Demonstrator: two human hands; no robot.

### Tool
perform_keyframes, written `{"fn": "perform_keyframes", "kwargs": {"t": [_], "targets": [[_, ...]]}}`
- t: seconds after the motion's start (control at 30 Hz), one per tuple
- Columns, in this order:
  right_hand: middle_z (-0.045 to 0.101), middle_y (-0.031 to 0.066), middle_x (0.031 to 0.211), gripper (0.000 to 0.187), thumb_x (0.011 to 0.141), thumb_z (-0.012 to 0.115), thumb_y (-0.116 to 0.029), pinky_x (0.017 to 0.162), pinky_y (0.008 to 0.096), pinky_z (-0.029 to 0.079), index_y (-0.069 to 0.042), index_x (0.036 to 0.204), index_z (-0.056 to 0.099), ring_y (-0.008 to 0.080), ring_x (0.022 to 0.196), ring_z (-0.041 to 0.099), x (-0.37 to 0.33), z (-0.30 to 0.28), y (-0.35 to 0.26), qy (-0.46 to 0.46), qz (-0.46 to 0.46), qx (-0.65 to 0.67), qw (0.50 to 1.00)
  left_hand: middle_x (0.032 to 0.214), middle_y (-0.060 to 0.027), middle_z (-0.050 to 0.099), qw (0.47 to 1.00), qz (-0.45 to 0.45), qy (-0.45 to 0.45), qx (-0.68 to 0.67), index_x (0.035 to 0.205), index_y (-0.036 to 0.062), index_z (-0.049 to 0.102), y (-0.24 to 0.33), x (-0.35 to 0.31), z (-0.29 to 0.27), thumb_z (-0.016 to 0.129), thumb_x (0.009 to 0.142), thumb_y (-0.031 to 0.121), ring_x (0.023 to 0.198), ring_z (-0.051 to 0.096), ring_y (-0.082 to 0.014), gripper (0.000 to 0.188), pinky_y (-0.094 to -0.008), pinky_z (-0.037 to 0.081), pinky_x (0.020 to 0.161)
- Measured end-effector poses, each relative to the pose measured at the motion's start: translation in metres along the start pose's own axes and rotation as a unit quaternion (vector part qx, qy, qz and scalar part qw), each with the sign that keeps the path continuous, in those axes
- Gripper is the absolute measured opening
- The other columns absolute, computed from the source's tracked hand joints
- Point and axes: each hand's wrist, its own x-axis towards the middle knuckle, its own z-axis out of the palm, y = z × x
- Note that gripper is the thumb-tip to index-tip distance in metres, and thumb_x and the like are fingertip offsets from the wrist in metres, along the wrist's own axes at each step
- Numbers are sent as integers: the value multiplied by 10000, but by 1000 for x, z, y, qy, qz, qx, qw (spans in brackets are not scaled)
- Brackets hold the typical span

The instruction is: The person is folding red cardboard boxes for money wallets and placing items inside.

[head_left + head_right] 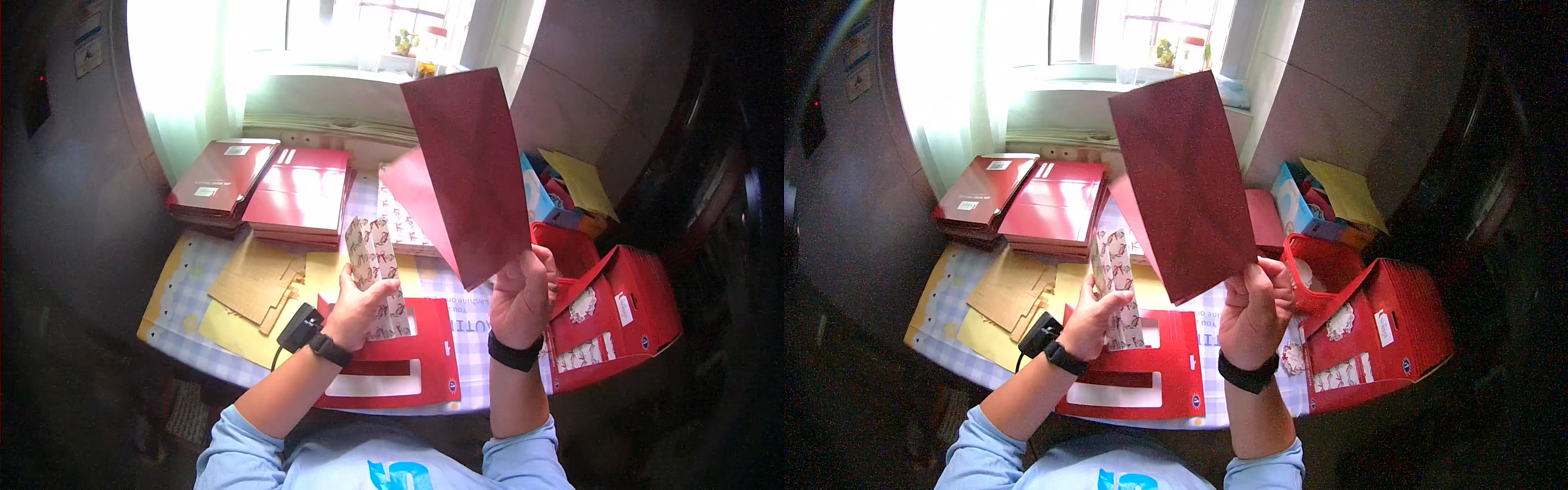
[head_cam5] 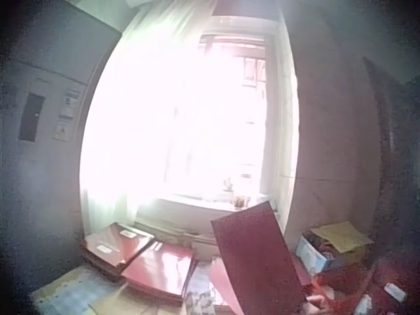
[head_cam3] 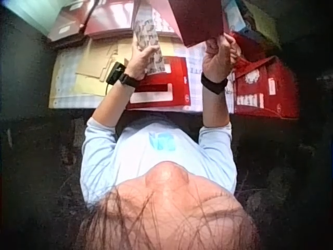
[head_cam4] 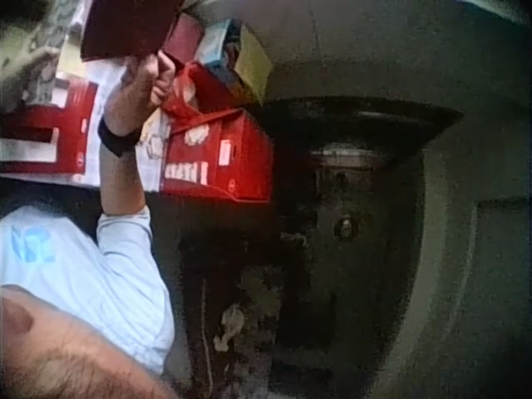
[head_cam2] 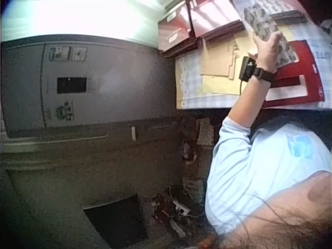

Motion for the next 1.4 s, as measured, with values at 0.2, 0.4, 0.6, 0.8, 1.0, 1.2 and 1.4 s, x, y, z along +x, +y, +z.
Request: {"fn": "perform_keyframes", "kwargs": {"t": [0.2, 0.4, 0.6, 0.8, 1.0, 1.2, 1.4], "targets": [[634, 101, 891, 84, 881, 588, -59, 761, 277, 531, 5, 925, 558, 142, 793, 628, -28, -13, 37, -1, 65, -1, 998, 1150, -146, 503, 1000, 7, 1, -17, 1375, 16, 161, -2, 0, 6, 719, 767, 134, 999, 569, -234, 834, -395, 511, 855], [627, 39, 789, 54, 875, 584, -52, 671, 209, 475, 2, 874, 590, 62, 722, 581, -54, -32, 38, 5, 98, -324, 941, 1167, -126, 475, 994, 34, -18, -106, 1342, 28, 238, -4, -4, 1, 674, 776, 114, 1055, 523, -217, 720, -397, 477, 890], [685, 126, 797, 90, 766, 655, -54, 749, 332, 529, -4, 841, 650, 207, 731, 670, -75, -10, 28, -116, -24, -503, 856, 1153, -110, 479, 993, 99, -13, -68, 1362, 35, 224, -5, -6, 7, 696, 791, 136, 1044, 518, -205, 748, -371, 470, 897], [663, 186, 1014, 175, 709, 678, -56, 956, 461, 456, -33, 877, 638, 330, 1027, 624, -81, 8, 15, -342, -135, -537, 759, 1166, -127, 495, 990, 141, 20, 22, 1420, 8, 94, -2, -11, 7, 768, 770, 184, 1041, 537, -184, 953, -332, 491, 882], [570, 226, 1180, 640, 807, 694, -137, 946, 377, 467, 24, 1316, 341, 272, 1090, 598, -53, 3, -3, -239, 124, -356, 895, 1459, -221, 198, 962, 172, -6, 211, 1452, -35, -67, -8, -27, 13, 707, 841, 308, 1338, 289, -280, 1045, -369, 288, 1087], [587, 161, 1152, 502, 915, 588, -71, 920, 332, 473, 40, 1340, 347, 195, 1075, 581, -46, -13, -1, -202, 182, -216, 938, 1388, -179, 361, 970, 194, -129, 72, 1473, -2, 10, -12, -32, 43, 532, 919, 83, 1265, 396, -225, 766, -348, 345, 1040], [586, 136, 1165, 363, 927, 564, -46, 948, 325, 439, 28, 1257, 432, 168, 1104, 549, -64, -54, -34, -181, 125, -143, 965, 1139, -97, 546, 956, 195, -193, 104, 1280, 1, 380, -49, -47, 71, 478, 897, -53, 1064, 524, -147, 400, -290, 415, 928]]}}
